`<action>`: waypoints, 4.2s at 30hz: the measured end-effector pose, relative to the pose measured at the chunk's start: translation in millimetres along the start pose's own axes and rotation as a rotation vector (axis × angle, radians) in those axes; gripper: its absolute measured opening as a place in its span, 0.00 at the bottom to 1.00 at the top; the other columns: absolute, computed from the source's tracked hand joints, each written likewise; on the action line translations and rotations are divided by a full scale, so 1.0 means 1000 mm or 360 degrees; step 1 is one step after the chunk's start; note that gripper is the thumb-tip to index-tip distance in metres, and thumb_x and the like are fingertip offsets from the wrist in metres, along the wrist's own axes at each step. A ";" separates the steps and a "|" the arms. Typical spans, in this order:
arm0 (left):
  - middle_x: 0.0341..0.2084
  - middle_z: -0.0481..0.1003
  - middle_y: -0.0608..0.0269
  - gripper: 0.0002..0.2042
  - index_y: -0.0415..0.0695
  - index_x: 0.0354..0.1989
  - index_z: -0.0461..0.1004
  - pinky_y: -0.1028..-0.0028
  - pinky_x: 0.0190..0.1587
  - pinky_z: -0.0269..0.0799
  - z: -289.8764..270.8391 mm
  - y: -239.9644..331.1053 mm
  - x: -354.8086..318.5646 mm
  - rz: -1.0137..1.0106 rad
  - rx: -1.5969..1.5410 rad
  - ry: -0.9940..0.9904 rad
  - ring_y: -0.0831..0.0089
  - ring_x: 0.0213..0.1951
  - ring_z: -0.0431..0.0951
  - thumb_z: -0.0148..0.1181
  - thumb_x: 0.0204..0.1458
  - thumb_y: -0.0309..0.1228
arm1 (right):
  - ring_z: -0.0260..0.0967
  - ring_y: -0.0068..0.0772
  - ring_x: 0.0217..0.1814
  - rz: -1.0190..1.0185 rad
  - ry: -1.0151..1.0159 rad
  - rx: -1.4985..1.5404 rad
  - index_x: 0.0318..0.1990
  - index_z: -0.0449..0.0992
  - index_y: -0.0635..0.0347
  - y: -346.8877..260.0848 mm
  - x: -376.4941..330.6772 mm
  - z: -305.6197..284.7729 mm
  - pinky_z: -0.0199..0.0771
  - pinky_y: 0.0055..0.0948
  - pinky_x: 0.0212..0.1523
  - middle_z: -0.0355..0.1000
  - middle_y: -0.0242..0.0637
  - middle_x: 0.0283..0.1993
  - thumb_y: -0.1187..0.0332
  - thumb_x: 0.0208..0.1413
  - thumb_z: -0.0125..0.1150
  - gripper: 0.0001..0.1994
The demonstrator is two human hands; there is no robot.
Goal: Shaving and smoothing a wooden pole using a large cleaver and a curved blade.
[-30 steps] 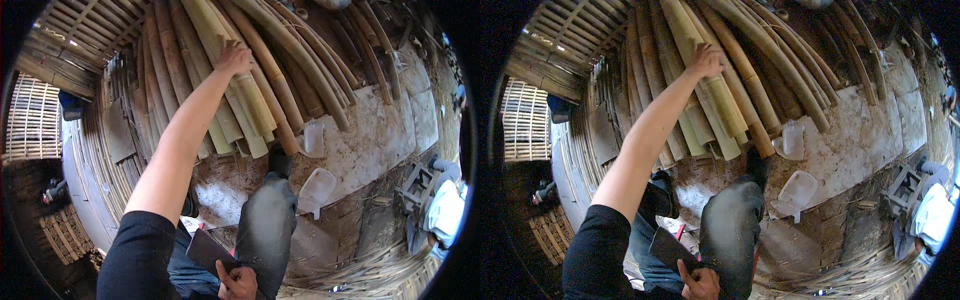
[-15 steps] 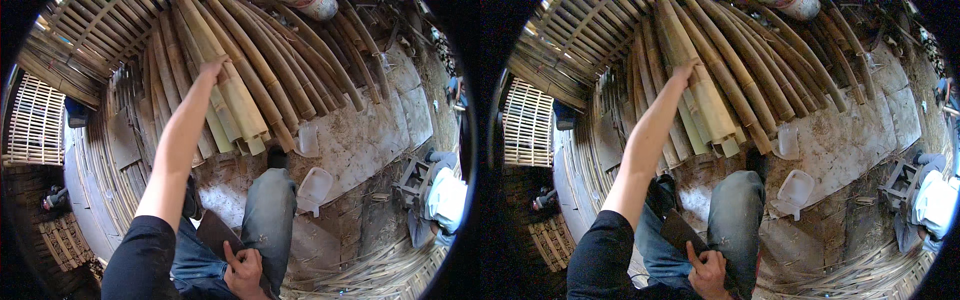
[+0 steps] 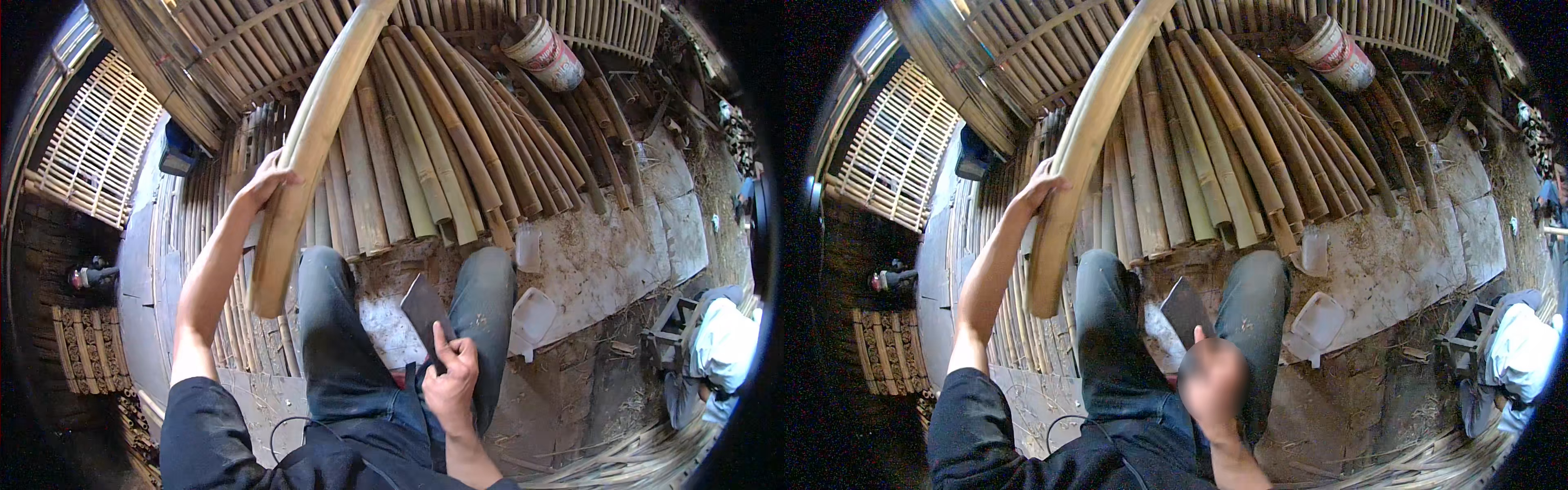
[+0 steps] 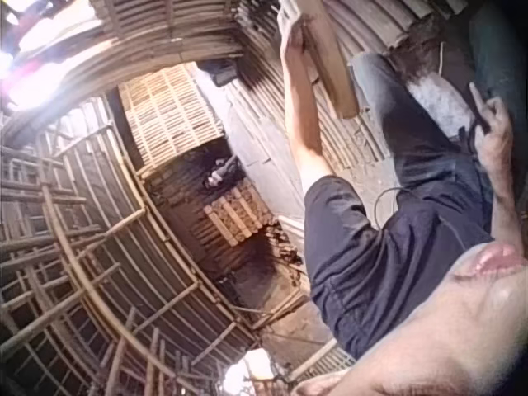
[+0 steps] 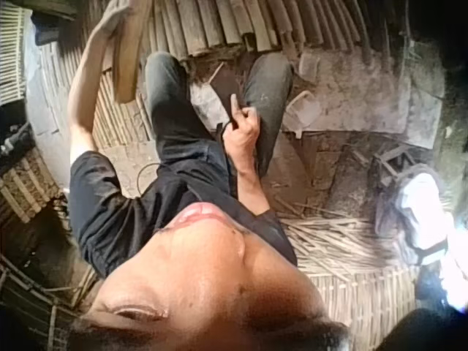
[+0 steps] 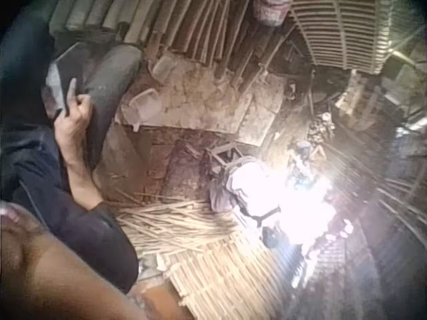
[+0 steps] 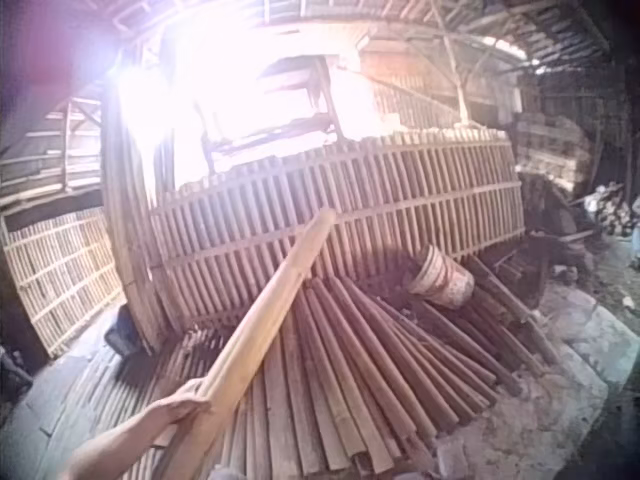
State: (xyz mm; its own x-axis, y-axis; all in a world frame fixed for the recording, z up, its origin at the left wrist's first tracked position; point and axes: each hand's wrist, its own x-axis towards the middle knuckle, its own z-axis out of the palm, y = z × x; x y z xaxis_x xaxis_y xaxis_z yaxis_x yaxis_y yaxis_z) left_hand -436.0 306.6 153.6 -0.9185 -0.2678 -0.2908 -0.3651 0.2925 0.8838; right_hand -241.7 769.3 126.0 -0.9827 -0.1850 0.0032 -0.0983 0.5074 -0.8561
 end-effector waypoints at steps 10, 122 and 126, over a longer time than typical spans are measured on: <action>0.58 0.76 0.54 0.60 0.36 0.70 0.66 0.65 0.68 0.68 -0.026 -0.032 -0.224 0.0173 0.0039 -0.0565 0.64 0.61 0.74 0.87 0.24 0.52 | 0.78 0.42 0.54 0.0075 -0.0173 0.0340 0.57 0.82 0.66 0.006 0.008 -0.005 0.73 0.31 0.58 0.79 0.48 0.50 0.77 0.54 0.69 0.21; 0.68 0.66 0.46 0.39 0.59 0.71 0.68 0.48 0.64 0.72 0.003 -0.153 -0.335 0.0946 0.1649 0.0168 0.45 0.65 0.71 0.77 0.48 0.34 | 0.73 0.16 0.43 0.0334 -0.0471 0.0671 0.53 0.80 0.68 0.008 0.046 -0.020 0.73 0.21 0.46 0.82 0.30 0.45 0.61 0.70 0.65 0.17; 0.68 0.65 0.46 0.39 0.58 0.71 0.68 0.49 0.64 0.71 0.001 -0.155 -0.333 0.0971 0.1665 0.0125 0.44 0.66 0.70 0.77 0.48 0.35 | 0.78 0.20 0.42 0.0171 -0.0450 0.0847 0.55 0.80 0.66 -0.036 0.057 -0.025 0.77 0.22 0.43 0.84 0.34 0.45 0.64 0.67 0.68 0.16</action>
State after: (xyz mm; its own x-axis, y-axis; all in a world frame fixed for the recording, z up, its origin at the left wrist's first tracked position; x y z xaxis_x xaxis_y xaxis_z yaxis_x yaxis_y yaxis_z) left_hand -73.6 351.1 113.1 -0.9838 0.1284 0.1251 0.1449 0.9803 0.1340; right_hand -297.8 761.8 169.6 -0.8959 -0.4094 -0.1726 0.1626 0.0594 -0.9849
